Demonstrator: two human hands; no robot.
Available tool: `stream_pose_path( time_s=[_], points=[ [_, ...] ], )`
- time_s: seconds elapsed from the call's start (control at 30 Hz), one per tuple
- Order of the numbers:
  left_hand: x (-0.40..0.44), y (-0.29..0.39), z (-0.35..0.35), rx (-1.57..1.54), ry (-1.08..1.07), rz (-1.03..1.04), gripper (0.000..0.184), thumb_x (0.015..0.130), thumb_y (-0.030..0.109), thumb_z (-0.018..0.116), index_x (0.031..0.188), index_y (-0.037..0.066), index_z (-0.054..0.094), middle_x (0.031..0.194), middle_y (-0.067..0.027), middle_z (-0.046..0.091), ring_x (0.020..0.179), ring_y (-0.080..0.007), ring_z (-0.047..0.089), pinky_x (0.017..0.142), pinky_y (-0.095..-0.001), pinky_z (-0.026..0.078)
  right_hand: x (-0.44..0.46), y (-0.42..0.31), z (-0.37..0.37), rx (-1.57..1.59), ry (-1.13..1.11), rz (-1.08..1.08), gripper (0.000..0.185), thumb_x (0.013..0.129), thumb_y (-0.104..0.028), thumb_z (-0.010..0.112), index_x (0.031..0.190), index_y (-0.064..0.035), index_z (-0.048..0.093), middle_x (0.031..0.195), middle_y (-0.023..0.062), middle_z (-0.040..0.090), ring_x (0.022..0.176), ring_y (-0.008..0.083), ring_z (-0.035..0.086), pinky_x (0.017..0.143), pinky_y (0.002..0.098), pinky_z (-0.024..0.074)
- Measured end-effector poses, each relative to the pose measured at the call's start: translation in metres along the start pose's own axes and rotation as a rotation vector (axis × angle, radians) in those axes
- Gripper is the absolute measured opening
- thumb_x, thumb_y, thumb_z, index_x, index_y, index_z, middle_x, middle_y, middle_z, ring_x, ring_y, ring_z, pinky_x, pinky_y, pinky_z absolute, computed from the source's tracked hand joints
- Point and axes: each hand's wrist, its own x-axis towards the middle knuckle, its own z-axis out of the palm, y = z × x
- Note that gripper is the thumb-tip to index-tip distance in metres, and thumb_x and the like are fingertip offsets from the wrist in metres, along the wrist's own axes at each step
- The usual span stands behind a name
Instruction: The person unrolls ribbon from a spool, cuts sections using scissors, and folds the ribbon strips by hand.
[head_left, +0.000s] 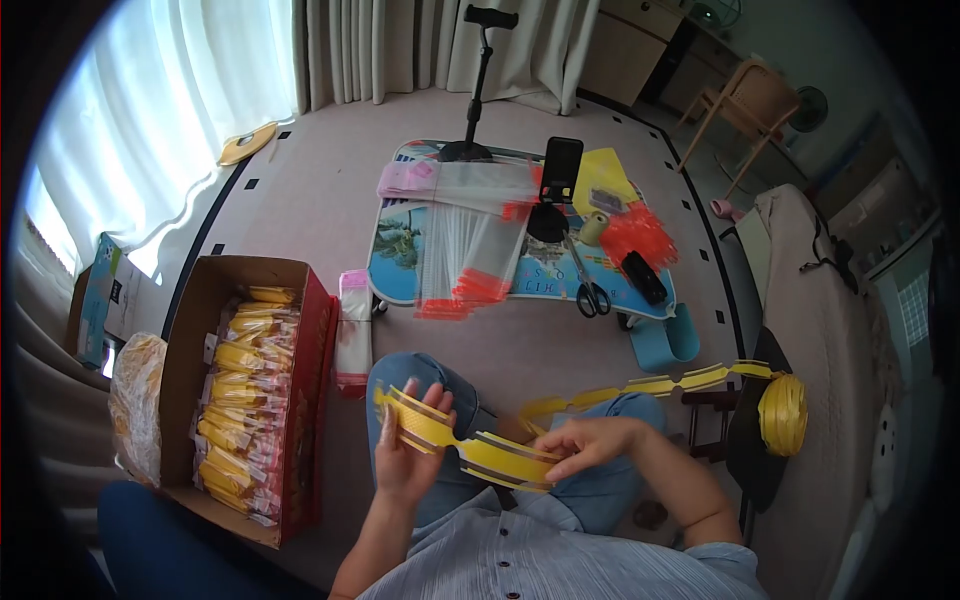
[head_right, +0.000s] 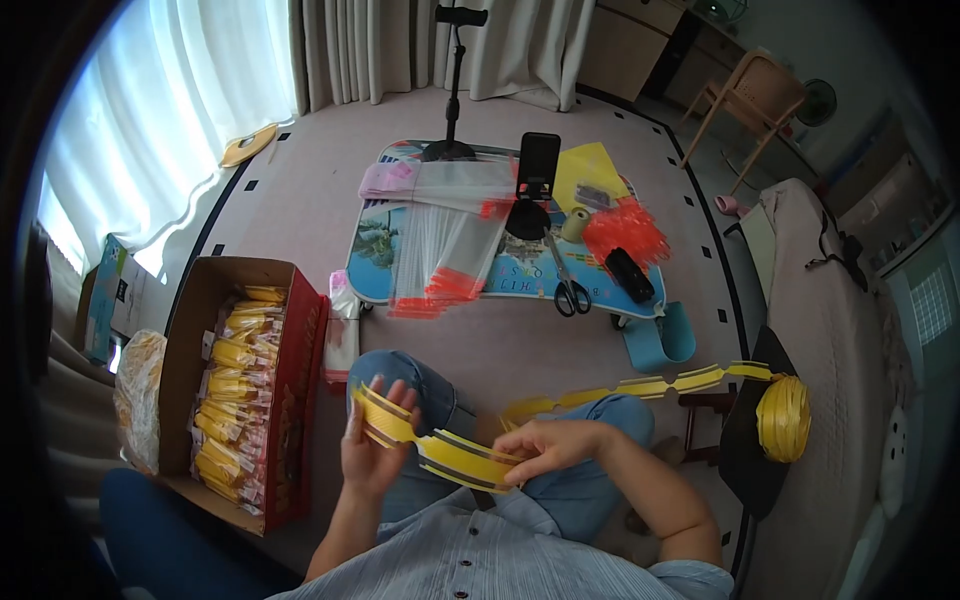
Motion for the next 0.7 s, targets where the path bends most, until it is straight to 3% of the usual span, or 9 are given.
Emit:
stream_pose_path(
  time_s=[0.1, 0.2, 0.27, 0.3, 0.4, 0.5, 0.6, 0.63, 0.7],
  points=[
    [0.0, -0.001, 0.03, 0.108, 0.021, -0.001, 0.053, 0.096, 0.043, 0.027, 0.134, 0.006, 0.03, 0.131, -0.0178, 0.044, 0.122, -0.0312, 0.042, 0.103, -0.043, 0.033, 0.016, -0.017, 0.013, 0.113, 0.185, -0.091, 0.031, 0.087, -0.018, 0.061, 0.11, 0.0012, 0.054, 0.098, 0.0055, 0.062, 0.092, 0.0082, 0.057, 0.079, 0.0225, 0.0452],
    [0.001, -0.006, 0.047, 0.205, -0.011, -0.041, 0.052, 0.096, 0.043, 0.027, 0.134, 0.007, 0.031, 0.13, -0.0183, 0.044, 0.121, -0.0313, 0.044, 0.102, -0.0432, 0.034, 0.037, -0.027, 0.009, -0.286, 0.23, -0.174, 0.032, 0.085, -0.019, 0.064, 0.109, -0.0001, 0.056, 0.098, 0.005, 0.063, 0.09, 0.008, 0.058, 0.079, 0.0225, 0.0454],
    [0.0, -0.005, 0.053, 0.226, 0.015, -0.039, 0.051, 0.096, 0.043, 0.031, 0.133, 0.009, 0.033, 0.128, -0.0166, 0.046, 0.119, -0.0308, 0.046, 0.101, -0.043, 0.036, 0.041, -0.039, 0.015, -0.175, 0.267, -0.223, 0.025, 0.083, -0.018, 0.065, 0.1, -0.0011, 0.061, 0.089, 0.0033, 0.064, 0.083, 0.0071, 0.059, 0.075, 0.0217, 0.0458],
    [0.0, 0.0, 0.049, 0.212, 0.023, -0.008, 0.056, 0.096, 0.045, 0.03, 0.134, 0.005, 0.029, 0.131, -0.0168, 0.043, 0.12, -0.0307, 0.044, 0.102, -0.0422, 0.034, 0.041, -0.045, 0.015, -0.188, 0.288, -0.227, 0.023, 0.084, -0.018, 0.065, 0.098, -0.0011, 0.061, 0.087, 0.003, 0.064, 0.082, 0.0068, 0.059, 0.074, 0.0216, 0.0459],
    [0.005, 0.026, 0.016, 0.284, 0.206, 0.256, 0.054, 0.097, 0.041, 0.03, 0.137, 0.005, 0.024, 0.135, -0.0159, 0.038, 0.124, -0.0289, 0.039, 0.103, -0.041, 0.033, 0.033, -0.064, 0.019, -0.252, 0.336, -0.284, 0.019, 0.084, -0.018, 0.065, 0.094, -0.0011, 0.063, 0.082, 0.0019, 0.064, 0.078, 0.0058, 0.058, 0.072, 0.0211, 0.0459],
    [-0.001, 0.027, 0.04, 0.839, 0.301, 0.833, 0.064, 0.092, 0.041, 0.045, 0.139, 0.005, 0.021, 0.141, -0.0167, 0.029, 0.132, -0.0288, 0.028, 0.106, -0.0419, 0.026, 0.022, -0.079, 0.019, -0.334, 0.389, -0.323, 0.02, 0.084, -0.019, 0.065, 0.093, -0.0014, 0.063, 0.08, 0.0012, 0.064, 0.075, 0.0053, 0.057, 0.07, 0.0208, 0.0455],
    [-0.001, 0.037, 0.058, 1.216, -0.427, 0.688, 0.083, 0.078, 0.036, 0.067, 0.14, 0.005, 0.02, 0.145, -0.0175, 0.02, 0.136, -0.0292, 0.018, 0.108, -0.0434, 0.018, 0.018, -0.086, 0.023, -0.385, 0.445, -0.359, 0.016, 0.084, -0.017, 0.065, 0.09, -0.002, 0.063, 0.078, 0.0013, 0.064, 0.071, 0.0056, 0.057, 0.065, 0.0212, 0.0444],
    [-0.003, 0.037, 0.066, 1.286, -0.528, 0.594, 0.098, 0.063, 0.026, 0.079, 0.139, 0.005, 0.022, 0.145, -0.0203, 0.021, 0.137, -0.0321, 0.016, 0.109, -0.0459, 0.016, 0.018, -0.089, 0.024, -0.403, 0.461, -0.377, 0.014, 0.083, -0.015, 0.065, 0.089, -0.0022, 0.063, 0.077, 0.0013, 0.064, 0.069, 0.0058, 0.056, 0.063, 0.0214, 0.044],
    [0.003, 0.028, 0.076, 1.573, -0.588, 0.594, 0.096, 0.062, 0.021, 0.079, 0.138, 0.004, 0.024, 0.143, -0.0214, 0.025, 0.135, -0.034, 0.02, 0.108, -0.0461, 0.018, 0.015, -0.097, 0.027, -0.425, 0.471, -0.391, 0.014, 0.083, -0.015, 0.065, 0.088, -0.0024, 0.062, 0.076, 0.0023, 0.063, 0.068, 0.0067, 0.057, 0.063, 0.0219, 0.0442]
  ],
)
